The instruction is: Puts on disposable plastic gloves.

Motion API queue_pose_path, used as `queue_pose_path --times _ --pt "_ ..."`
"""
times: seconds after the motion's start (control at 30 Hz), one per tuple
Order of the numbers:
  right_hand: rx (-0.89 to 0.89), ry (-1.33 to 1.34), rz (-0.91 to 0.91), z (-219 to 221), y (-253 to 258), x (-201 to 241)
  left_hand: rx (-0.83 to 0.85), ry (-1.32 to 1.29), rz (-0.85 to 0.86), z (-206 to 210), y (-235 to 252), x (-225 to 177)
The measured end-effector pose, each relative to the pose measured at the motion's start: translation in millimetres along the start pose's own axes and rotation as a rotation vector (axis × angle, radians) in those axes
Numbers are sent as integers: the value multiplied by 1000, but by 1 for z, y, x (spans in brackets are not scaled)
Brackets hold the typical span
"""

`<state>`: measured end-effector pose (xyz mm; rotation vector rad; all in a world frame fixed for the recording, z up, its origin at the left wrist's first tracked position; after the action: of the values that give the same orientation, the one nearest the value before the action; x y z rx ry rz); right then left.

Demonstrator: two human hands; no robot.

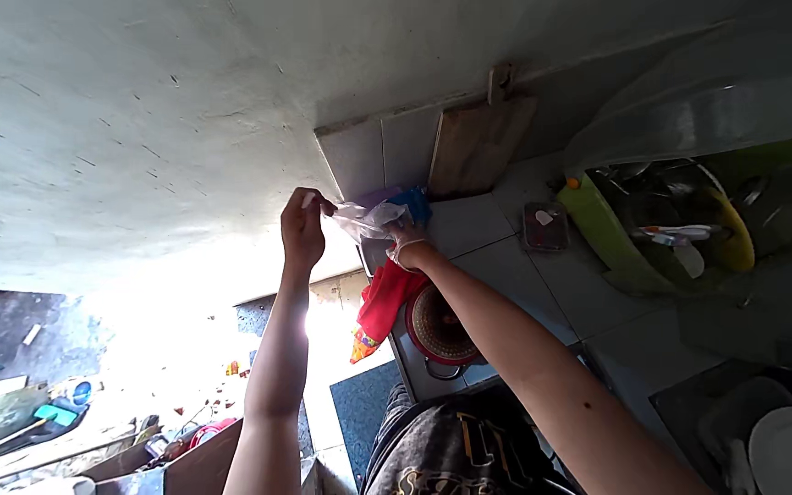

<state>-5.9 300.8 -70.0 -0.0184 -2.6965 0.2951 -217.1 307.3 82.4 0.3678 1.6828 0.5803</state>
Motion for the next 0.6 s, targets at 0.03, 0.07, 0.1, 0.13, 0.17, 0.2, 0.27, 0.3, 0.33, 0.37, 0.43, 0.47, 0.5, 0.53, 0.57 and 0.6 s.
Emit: queue_pose_path --times 0.03,0.07,0.1,0.13,0.17,0.2,0.27,0.3,0.33,0.37,0.43,0.47,0.5,0.53,0.57,0.6 --pt "-11 18 -10 0 -1 -1 -24 -22 4 -1 4 -10" --pt "-37 45 -19 -3 -6 -1 -45 -19 -4 0 7 -20" --pt "-92 97 -20 -10 -14 0 -53 4 -19 3 8 -30" --pt "-174 167 -12 -22 -28 4 -42 35 -34 6 7 -38" --pt "-256 261 0 -36 -44 8 -10 62 -51 11 5 -45" --pt "-309 385 10 -51 -62 13 38 75 -73 17 0 -51" --pt "-329 701 -34 -77 -100 23 184 62 -147 34 -15 -61" --pt "-307 820 -99 -85 -117 27 279 41 -186 46 -26 -67" --pt "-268 892 -170 -89 -129 29 378 12 -226 58 -37 -74" --pt "-234 923 -214 -91 -140 28 467 -19 -254 70 -47 -81" --pt "-221 931 -174 -94 -154 16 607 -59 -268 90 -62 -89" --pt "-223 916 -114 -96 -160 9 664 -72 -281 96 -66 -91" --pt "-231 928 -68 -99 -166 0 732 -66 -296 101 -71 -92" --pt "-247 977 -40 -102 -172 -11 822 -41 -313 103 -75 -90" --pt "-283 1035 -10 -106 -179 -23 921 -3 -320 103 -81 -87" --pt "-334 1074 25 -112 -187 -35 1009 29 -313 101 -87 -82"
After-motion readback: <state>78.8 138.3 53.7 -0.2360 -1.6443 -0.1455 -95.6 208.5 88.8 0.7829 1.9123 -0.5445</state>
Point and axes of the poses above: each hand's wrist, its own y-axis towards the middle knuckle, its own z-axis out of the palm, x = y × z, the point moved 6 cm from there along y, towards the middle knuckle, and after that the axes turned 12 degrees about -x, right-handed, at the moved point
